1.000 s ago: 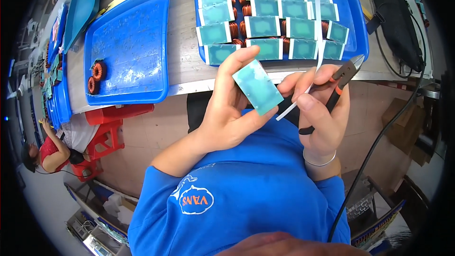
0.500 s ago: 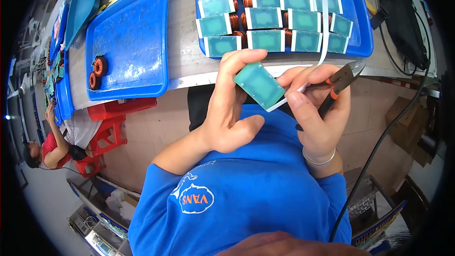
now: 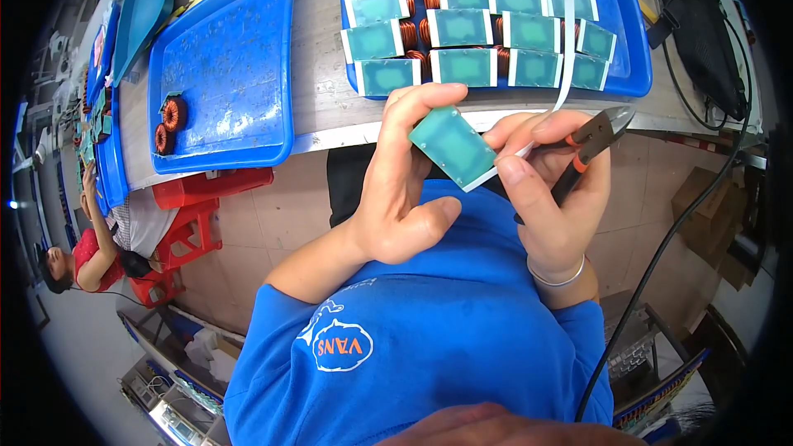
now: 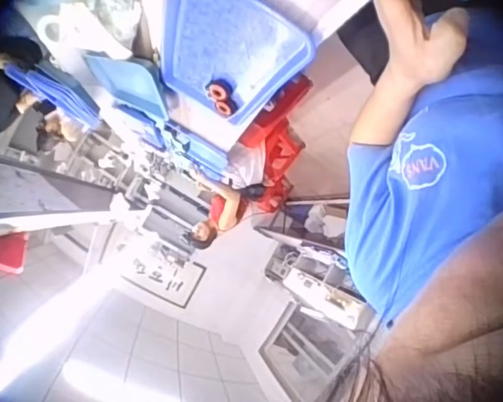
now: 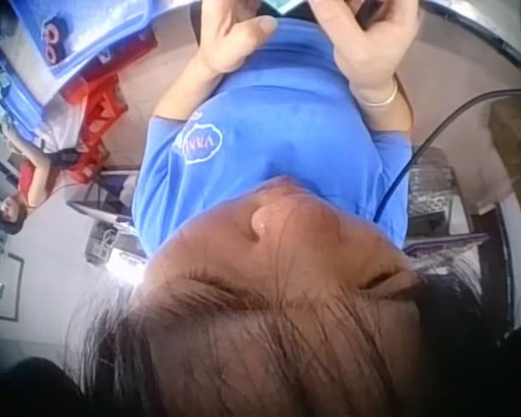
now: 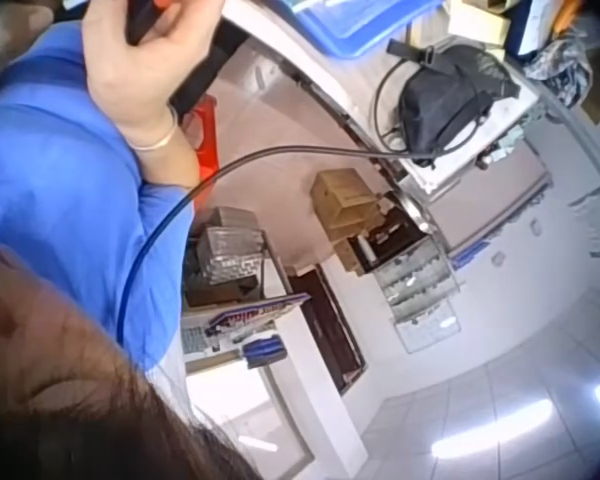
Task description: The person trims electronic components and copper coils using pliers, then organizes them into blue trays at an assembly workbench.
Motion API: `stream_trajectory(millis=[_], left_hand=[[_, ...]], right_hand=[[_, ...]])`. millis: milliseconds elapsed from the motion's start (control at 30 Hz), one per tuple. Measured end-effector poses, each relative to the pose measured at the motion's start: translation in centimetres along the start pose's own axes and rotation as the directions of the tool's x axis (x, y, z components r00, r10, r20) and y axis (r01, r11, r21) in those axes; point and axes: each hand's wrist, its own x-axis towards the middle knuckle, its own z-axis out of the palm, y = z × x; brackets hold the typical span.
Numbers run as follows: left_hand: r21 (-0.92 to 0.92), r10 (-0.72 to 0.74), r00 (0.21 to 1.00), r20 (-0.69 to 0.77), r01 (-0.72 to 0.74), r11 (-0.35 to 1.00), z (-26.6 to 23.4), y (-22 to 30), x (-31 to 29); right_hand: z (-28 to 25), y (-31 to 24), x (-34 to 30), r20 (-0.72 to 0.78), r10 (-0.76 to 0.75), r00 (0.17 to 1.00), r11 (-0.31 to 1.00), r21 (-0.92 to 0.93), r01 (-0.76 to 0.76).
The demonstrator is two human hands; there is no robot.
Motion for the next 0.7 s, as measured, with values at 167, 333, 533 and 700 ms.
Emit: stream_trajectory(millis=[167, 333, 533, 700], left_hand=[[-0.021, 0.012, 1.0, -0.015, -0.012, 1.0, 0.26, 0.06, 0.09], [-0.026, 0.03, 0.999, -0.028, -0.03, 0.999, 0.13, 0.01, 0.02], [-0.036, 0.059, 0.998, -0.016, -0.06, 0.998, -0.33, -0.15, 0.24], [-0.109, 0.002, 1.0, -0.031, -0.006, 0.994, -0.17, 0.09, 0.29]], right_hand=[[0.15, 0.09, -0.06, -0.007, -0.004, 1.0, 1.0, -0.002, 0.004], [0.04, 0.02, -0.05, 0.043, -0.027, 0.999, 0.997, -0.07, 0.03], [-0.02, 0.24, 0.08, 0.013, -0.122, 0.992, 0.972, -0.202, 0.122], [-0.28, 0.68, 0.17, 0.018, -0.114, 0.993, 0.98, -0.159, 0.116]])
